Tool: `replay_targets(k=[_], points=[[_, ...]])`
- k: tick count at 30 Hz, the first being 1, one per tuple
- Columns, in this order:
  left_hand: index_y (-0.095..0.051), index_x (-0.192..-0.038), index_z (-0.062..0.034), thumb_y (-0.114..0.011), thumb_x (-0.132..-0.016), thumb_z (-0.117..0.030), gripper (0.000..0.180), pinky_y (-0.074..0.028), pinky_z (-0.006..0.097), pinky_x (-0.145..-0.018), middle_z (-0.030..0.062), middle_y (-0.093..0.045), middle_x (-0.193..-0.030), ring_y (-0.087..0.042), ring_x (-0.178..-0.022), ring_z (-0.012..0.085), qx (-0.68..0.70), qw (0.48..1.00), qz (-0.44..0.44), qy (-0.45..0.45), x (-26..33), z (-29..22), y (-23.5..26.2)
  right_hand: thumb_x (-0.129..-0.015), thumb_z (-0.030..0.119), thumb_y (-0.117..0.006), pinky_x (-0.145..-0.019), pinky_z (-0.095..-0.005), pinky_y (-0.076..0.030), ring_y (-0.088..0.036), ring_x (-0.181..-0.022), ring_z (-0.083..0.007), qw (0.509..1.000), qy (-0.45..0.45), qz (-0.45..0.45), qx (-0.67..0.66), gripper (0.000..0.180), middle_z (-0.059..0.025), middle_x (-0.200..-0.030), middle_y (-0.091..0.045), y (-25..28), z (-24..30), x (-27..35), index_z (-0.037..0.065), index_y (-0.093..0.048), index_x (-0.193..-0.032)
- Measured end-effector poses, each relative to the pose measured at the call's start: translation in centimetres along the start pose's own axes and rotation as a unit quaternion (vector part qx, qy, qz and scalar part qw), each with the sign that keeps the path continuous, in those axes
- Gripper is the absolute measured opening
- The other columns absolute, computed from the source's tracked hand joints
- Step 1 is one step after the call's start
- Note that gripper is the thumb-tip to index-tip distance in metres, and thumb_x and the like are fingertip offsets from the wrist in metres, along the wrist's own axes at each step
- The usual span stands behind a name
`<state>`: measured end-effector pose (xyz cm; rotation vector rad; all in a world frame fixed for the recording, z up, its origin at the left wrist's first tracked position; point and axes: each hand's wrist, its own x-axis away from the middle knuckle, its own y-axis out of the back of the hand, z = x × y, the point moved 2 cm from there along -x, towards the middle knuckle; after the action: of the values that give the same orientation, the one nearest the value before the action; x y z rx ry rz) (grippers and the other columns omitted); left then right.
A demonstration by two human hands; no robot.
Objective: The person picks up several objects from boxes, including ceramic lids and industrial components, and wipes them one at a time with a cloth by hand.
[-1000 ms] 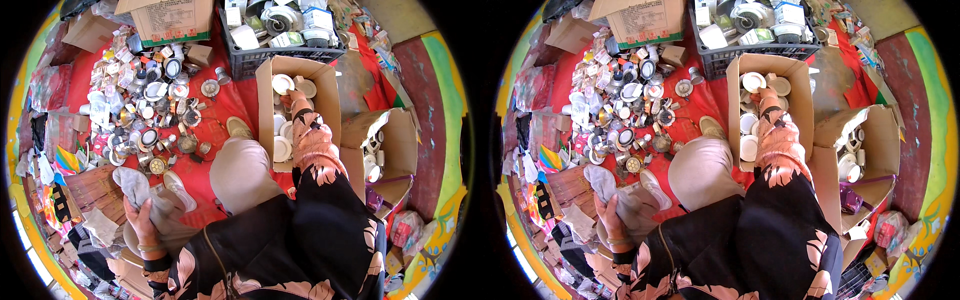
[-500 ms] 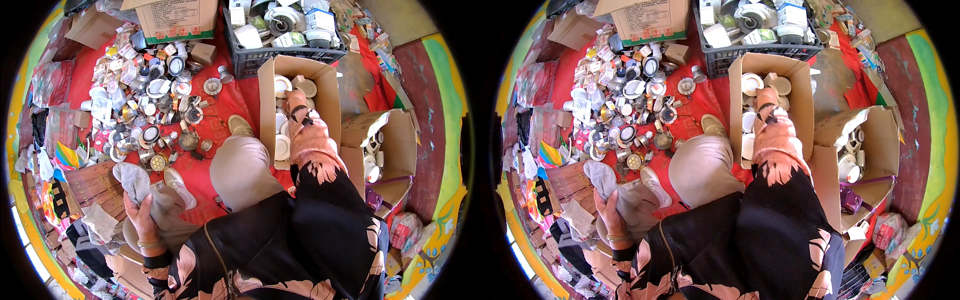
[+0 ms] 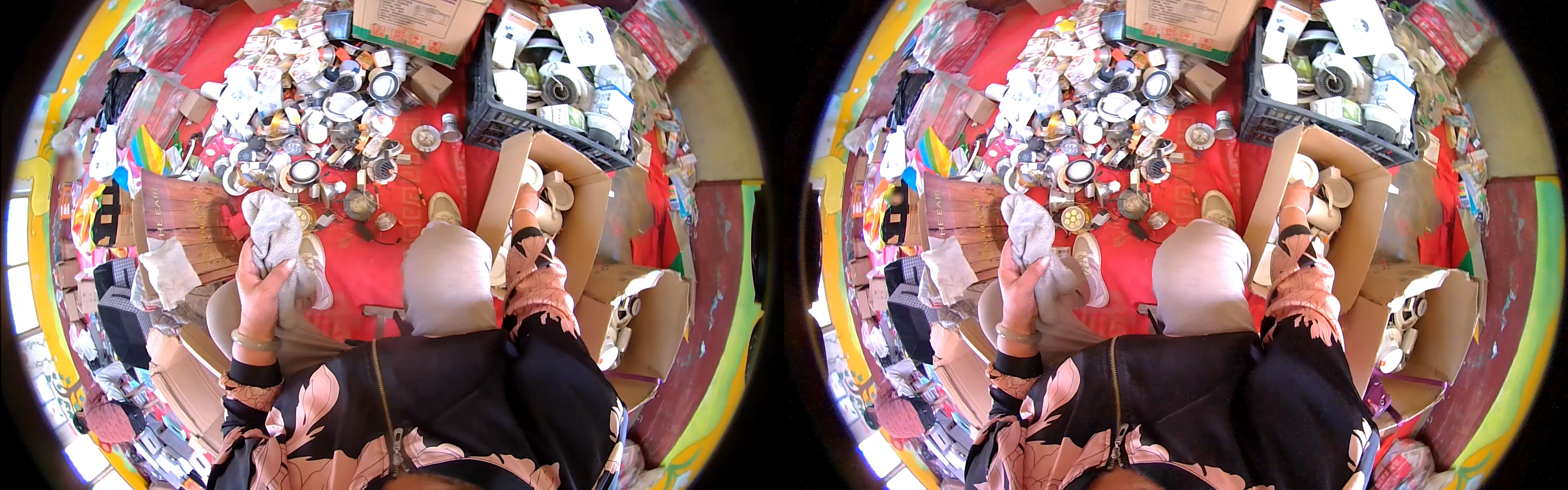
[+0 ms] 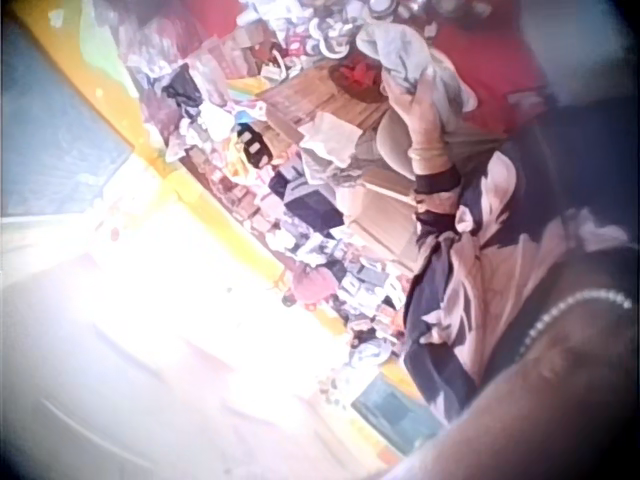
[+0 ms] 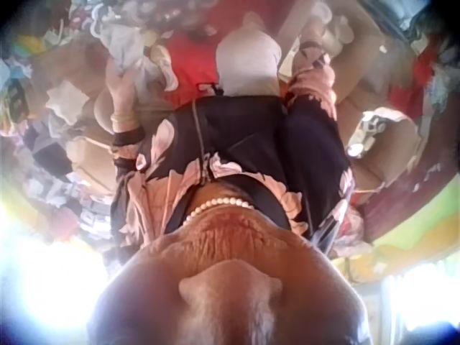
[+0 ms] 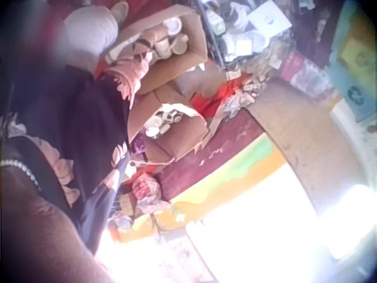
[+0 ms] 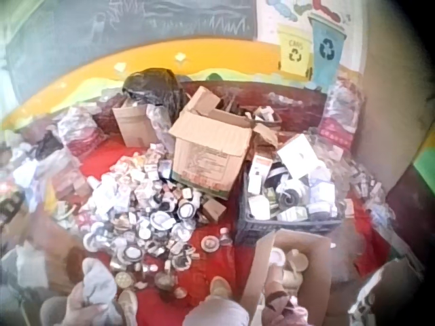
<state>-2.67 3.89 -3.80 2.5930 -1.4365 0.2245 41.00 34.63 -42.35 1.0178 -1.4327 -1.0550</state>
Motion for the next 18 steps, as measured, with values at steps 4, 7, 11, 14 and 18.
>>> replay_targets(k=[4,7,11,14,18], points=[[-0.045,-0.121,0.0011,-0.060,-0.073,0.003,0.051,-0.041,0.027,-0.089,0.0060,-0.056,-0.109,-0.053,-0.099,0.0135,-0.005,1.000,-0.026,-0.014,1.2,0.4,0.3,-0.083,0.024,-0.049,-0.074,-0.0372,-0.052,-0.064,-0.087,-0.0291,0.986,0.129,0.100,0.021,0.028,-0.0185,-0.097,-0.064,5.9,2.8,2.5,0.002,-0.066,-0.092],[-0.046,-0.120,0.0014,-0.060,-0.073,0.003,0.048,-0.041,0.027,-0.088,0.0062,-0.057,-0.107,-0.054,-0.097,0.0132,-0.012,1.000,-0.023,-0.016,0.9,0.3,0.3,-0.083,0.021,-0.049,-0.073,-0.0384,-0.052,-0.064,-0.086,-0.0297,0.971,0.184,0.094,0.117,0.026,-0.0177,-0.096,-0.064,6.4,1.8,2.5,0.004,-0.067,-0.091],[-0.046,-0.120,0.0003,-0.056,-0.077,0.003,0.044,-0.043,0.026,-0.084,0.0048,-0.057,-0.106,-0.055,-0.095,0.0126,0.053,0.998,-0.028,-0.013,0.7,-0.2,0.3,-0.082,0.018,-0.048,-0.071,-0.0400,-0.052,-0.064,-0.083,-0.0305,0.964,0.182,-0.023,0.195,0.024,-0.0166,-0.094,-0.065,9.1,-1.1,1.4,0.007,-0.068,-0.091],[-0.047,-0.120,-0.0010,-0.053,-0.082,-0.001,0.038,-0.045,0.026,-0.081,0.0045,-0.058,-0.103,-0.057,-0.091,0.0133,0.119,0.990,-0.069,-0.012,1.5,0.3,1.6,-0.085,0.017,-0.048,-0.078,-0.0354,-0.049,-0.064,-0.085,-0.0289,0.989,0.071,-0.084,-0.097,0.024,-0.0162,-0.096,-0.065,21.6,3.2,5.3,0.007,-0.067,-0.095],[-0.049,-0.116,-0.0009,-0.050,-0.086,-0.002,0.030,-0.050,0.030,-0.075,0.0063,-0.060,-0.099,-0.060,-0.083,0.0156,0.258,0.959,-0.107,-0.048,1.6,0.4,2.5,-0.084,0.021,-0.056,-0.079,-0.0352,-0.047,-0.063,-0.090,-0.0264,0.829,0.321,-0.131,-0.440,0.026,-0.0150,-0.094,-0.065,36.2,12.5,17.2,0.006,-0.062,-0.105]])
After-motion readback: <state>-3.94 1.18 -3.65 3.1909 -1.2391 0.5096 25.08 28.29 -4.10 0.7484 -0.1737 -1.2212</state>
